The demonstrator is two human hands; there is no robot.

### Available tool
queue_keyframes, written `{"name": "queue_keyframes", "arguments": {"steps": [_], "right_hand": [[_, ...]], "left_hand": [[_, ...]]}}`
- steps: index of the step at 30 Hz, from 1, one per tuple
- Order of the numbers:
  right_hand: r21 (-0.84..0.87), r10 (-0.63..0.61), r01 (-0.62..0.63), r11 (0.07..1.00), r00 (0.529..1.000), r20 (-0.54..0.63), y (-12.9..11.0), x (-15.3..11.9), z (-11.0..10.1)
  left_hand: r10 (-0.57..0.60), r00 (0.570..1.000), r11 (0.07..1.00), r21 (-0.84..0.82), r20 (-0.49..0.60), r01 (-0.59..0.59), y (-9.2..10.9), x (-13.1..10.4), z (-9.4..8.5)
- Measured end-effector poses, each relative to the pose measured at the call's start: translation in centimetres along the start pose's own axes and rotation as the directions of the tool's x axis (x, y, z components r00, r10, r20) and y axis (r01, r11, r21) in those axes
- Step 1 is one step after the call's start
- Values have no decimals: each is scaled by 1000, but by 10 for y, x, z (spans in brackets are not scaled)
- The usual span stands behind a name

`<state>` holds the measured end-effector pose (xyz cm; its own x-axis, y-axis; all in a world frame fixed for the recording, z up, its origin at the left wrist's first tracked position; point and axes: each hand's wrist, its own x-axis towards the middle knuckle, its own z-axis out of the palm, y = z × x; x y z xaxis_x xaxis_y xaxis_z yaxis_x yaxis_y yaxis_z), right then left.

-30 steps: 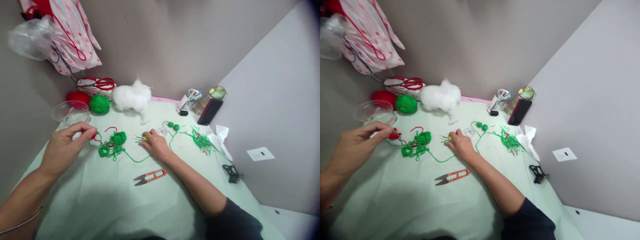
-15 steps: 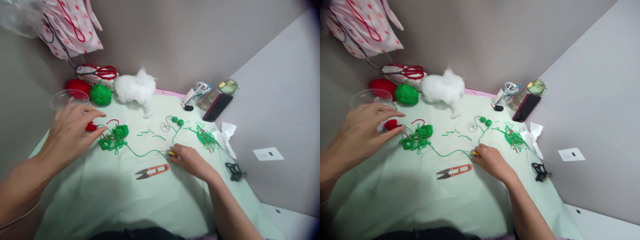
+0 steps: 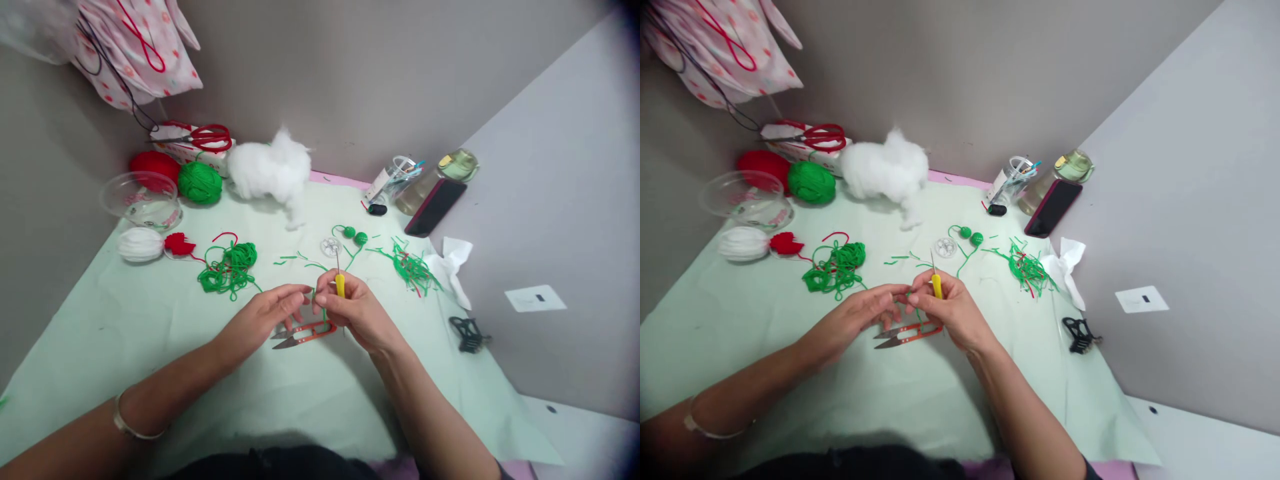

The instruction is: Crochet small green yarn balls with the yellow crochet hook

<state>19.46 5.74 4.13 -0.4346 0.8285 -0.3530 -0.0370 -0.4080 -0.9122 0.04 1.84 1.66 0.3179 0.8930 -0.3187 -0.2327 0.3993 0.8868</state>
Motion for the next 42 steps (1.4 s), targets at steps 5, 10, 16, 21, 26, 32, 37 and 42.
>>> {"name": "queue_keyframes", "arguments": {"steps": [5, 10, 16, 21, 26, 32, 37, 42], "right_hand": [[107, 21, -31, 994, 995, 95, 1, -1, 7], [125, -49, 41, 991, 997, 60, 5, -3, -2], [77, -76, 84, 993, 992, -105, 14, 3, 7], [10, -125, 126, 992, 990, -72, 17, 2, 12], [-54, -157, 159, 986, 986, 50, 18, -1, 9], [75, -223, 226, 971, 974, -44, -4, -1, -1], [-169, -284, 263, 950, 952, -115, -21, 0, 5], [-237, -365, 350, 906, 931, -21, -20, -4, 18]], "left_hand": [[-17, 989, 931, -363, -146, -38, 13, 13, 0], [-38, 982, 909, -415, -185, -43, 16, 14, -5], [-104, 992, 942, -326, -67, 77, 0, 7, 4], [-92, 995, 918, -391, -49, 66, 1, 10, 11], [-118, 992, 864, -497, -45, 80, 8, 15, 4], [-110, 992, 875, -479, -53, 71, 21, 10, -1], [-159, 987, 880, -451, 11, 147, 15, 3, 13], [-75, 995, 874, -476, 62, 95, 10, 4, 23]]}}
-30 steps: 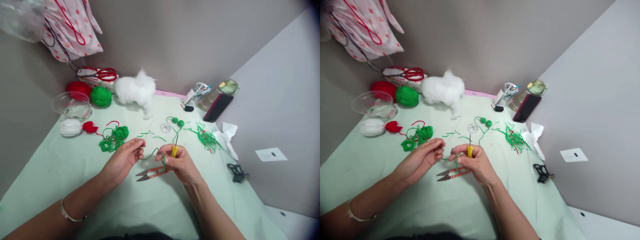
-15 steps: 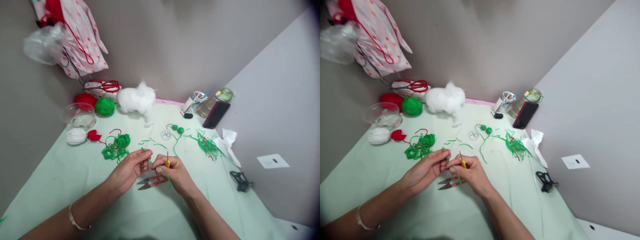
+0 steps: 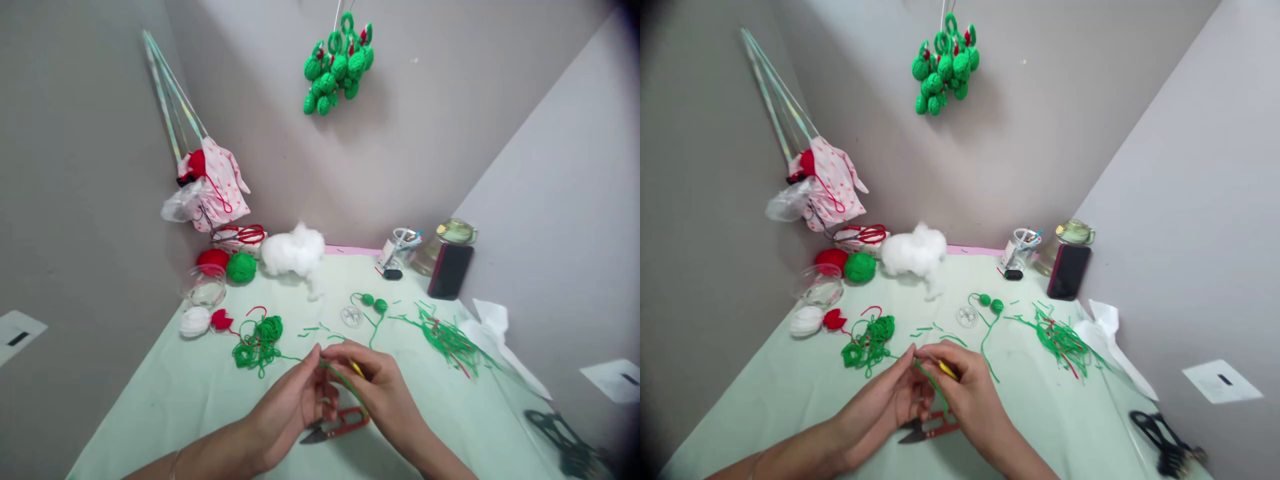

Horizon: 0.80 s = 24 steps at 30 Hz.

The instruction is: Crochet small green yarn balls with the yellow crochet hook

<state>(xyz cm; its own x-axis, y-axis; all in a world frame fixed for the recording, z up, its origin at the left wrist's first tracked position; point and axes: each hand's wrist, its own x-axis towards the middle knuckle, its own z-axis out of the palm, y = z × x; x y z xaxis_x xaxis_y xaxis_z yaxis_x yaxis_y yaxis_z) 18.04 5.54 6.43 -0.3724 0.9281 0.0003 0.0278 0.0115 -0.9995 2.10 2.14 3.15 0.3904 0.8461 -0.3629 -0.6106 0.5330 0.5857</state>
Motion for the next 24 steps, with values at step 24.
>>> {"name": "queue_keyframes", "arguments": {"steps": [24], "right_hand": [[431, 285, -267, 862, 958, 24, 20, 4, 2]], "left_hand": [[101, 987, 979, -162, -127, -121, 38, 2, 31]]}}
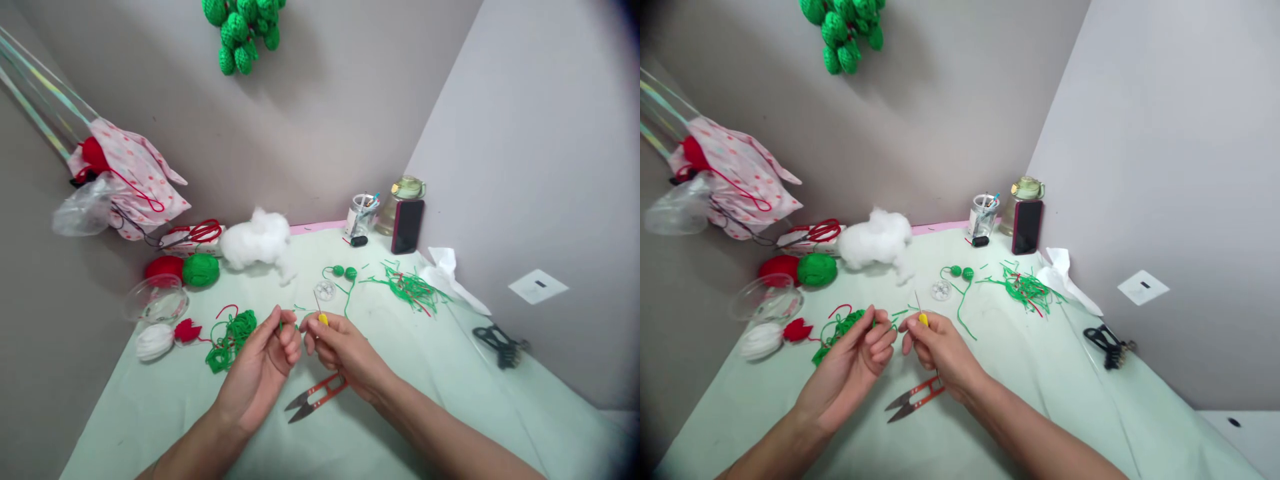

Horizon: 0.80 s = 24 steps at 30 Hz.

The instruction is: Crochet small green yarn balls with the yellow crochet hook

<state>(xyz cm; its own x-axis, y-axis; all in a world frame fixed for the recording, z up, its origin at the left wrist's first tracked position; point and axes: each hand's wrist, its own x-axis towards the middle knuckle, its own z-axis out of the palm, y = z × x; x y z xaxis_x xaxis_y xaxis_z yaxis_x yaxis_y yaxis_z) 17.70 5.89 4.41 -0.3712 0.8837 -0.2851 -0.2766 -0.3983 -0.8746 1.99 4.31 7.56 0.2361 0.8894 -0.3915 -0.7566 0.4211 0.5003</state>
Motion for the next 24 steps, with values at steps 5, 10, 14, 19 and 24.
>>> {"name": "queue_keyframes", "arguments": {"steps": [5, 10, 14, 19, 24], "right_hand": [[-15, 80, -79, 997, 994, 78, 8, 4, -6], [-49, -35, 30, 998, 993, -108, 4, 4, -4], [25, -58, 63, 998, 985, -164, 2, 5, -5], [164, -32, 48, 985, 995, -97, -1, 7, -12], [100, -16, 27, 995, 994, -104, -4, 10, -18]], "left_hand": [[8, 999, 1000, 29, 44, -9, -8, 7, -3], [87, 990, 966, 234, 109, -111, -22, 13, -10], [97, 989, 949, 288, 109, -125, -24, 16, -13], [116, 989, 927, 347, 95, -142, -21, 19, -17], [342, 934, 719, 610, 107, -333, -10, 26, -24]]}}
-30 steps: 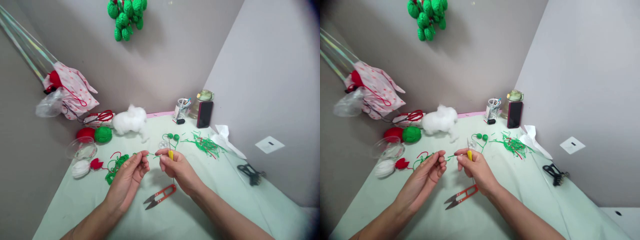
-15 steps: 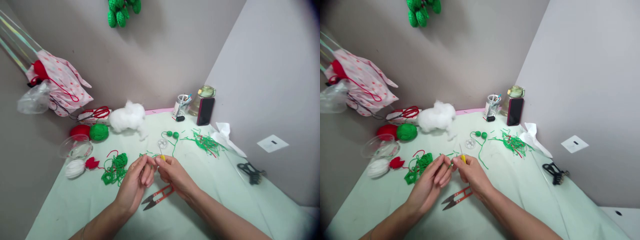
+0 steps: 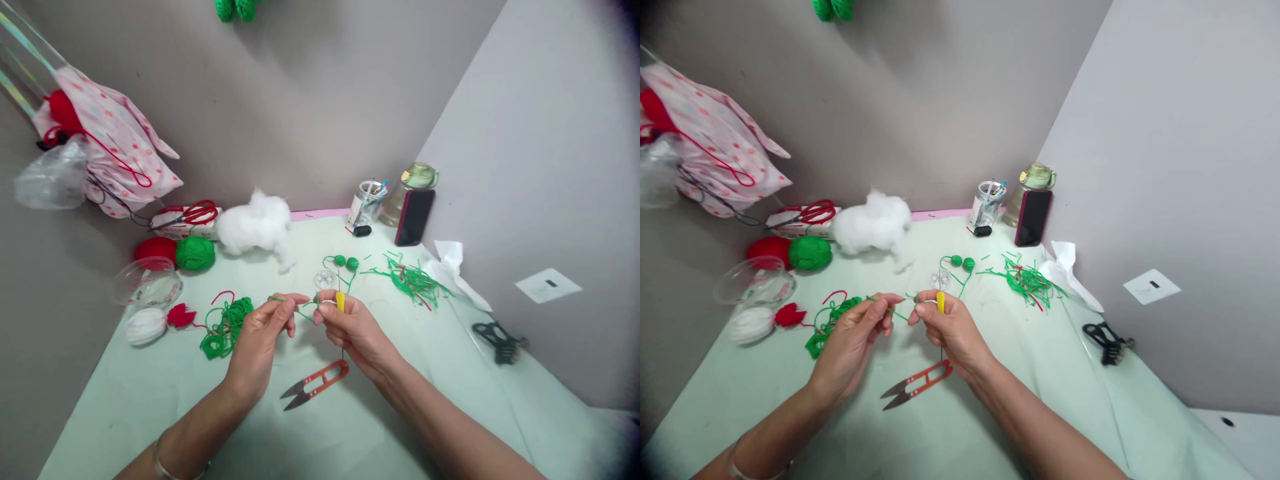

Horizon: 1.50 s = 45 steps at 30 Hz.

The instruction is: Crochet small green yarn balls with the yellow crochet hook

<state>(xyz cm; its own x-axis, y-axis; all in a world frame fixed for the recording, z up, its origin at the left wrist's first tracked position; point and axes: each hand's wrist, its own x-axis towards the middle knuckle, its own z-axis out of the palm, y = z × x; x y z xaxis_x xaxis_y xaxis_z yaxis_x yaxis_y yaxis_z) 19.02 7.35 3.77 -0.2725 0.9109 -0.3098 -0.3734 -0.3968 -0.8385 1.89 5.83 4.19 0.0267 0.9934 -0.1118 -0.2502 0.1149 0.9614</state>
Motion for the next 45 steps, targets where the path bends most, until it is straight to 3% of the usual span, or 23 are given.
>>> {"name": "queue_keyframes", "arguments": {"steps": [4, 7, 10, 14, 18, 23, 28, 30, 33, 36, 39, 43, 45], "right_hand": [[-126, 88, -77, 989, 993, 81, 2, 0, -1], [-246, 121, -71, 967, 973, 194, 4, -2, 2], [-261, 108, -41, 964, 963, 248, 5, -5, 4], [-166, 60, -39, 985, 990, 124, 1, -5, 4], [-137, -36, 38, 990, 999, 15, -2, -6, 2], [-163, -110, 94, 982, 990, -93, 2, -9, 6], [-185, -126, 101, 978, 984, -128, 4, -11, 11], [-181, -143, 116, 977, 979, -145, 5, -12, 13], [-170, -157, 130, 977, 975, -156, 5, -12, 13], [-168, -161, 134, 977, 975, -156, 5, -10, 11], [-181, -167, 138, 974, 974, -155, 1, -10, 6], [-325, -250, 199, 925, 961, -122, -12, -15, -5], [-470, -375, 274, 839, 917, -134, -19, -21, -12]], "left_hand": [[189, 978, 943, 262, 85, -205, 3, 4, -6], [184, 974, 920, 325, 133, -218, 2, 4, -6], [163, 977, 922, 331, 139, -201, -1, 5, -6], [118, 987, 957, 252, 105, -141, -2, 6, -6], [36, 989, 976, 207, 145, -66, -1, 5, -5], [129, 986, 950, 271, 104, -153, -3, 4, -3], [201, 978, 927, 310, 60, -210, -4, 1, -2], [145, 988, 937, 313, 55, -155, -2, 1, -2], [-38, 992, 970, 242, 124, 6, 1, 3, -1], [-167, 956, 984, 94, 241, 149, 2, 3, 1], [-252, 928, 964, -8, 275, 264, 3, 1, 3], [-278, 933, 947, -98, 229, 306, 7, -1, 3], [-251, 952, 956, -109, 176, 272, 9, -1, 1]]}}
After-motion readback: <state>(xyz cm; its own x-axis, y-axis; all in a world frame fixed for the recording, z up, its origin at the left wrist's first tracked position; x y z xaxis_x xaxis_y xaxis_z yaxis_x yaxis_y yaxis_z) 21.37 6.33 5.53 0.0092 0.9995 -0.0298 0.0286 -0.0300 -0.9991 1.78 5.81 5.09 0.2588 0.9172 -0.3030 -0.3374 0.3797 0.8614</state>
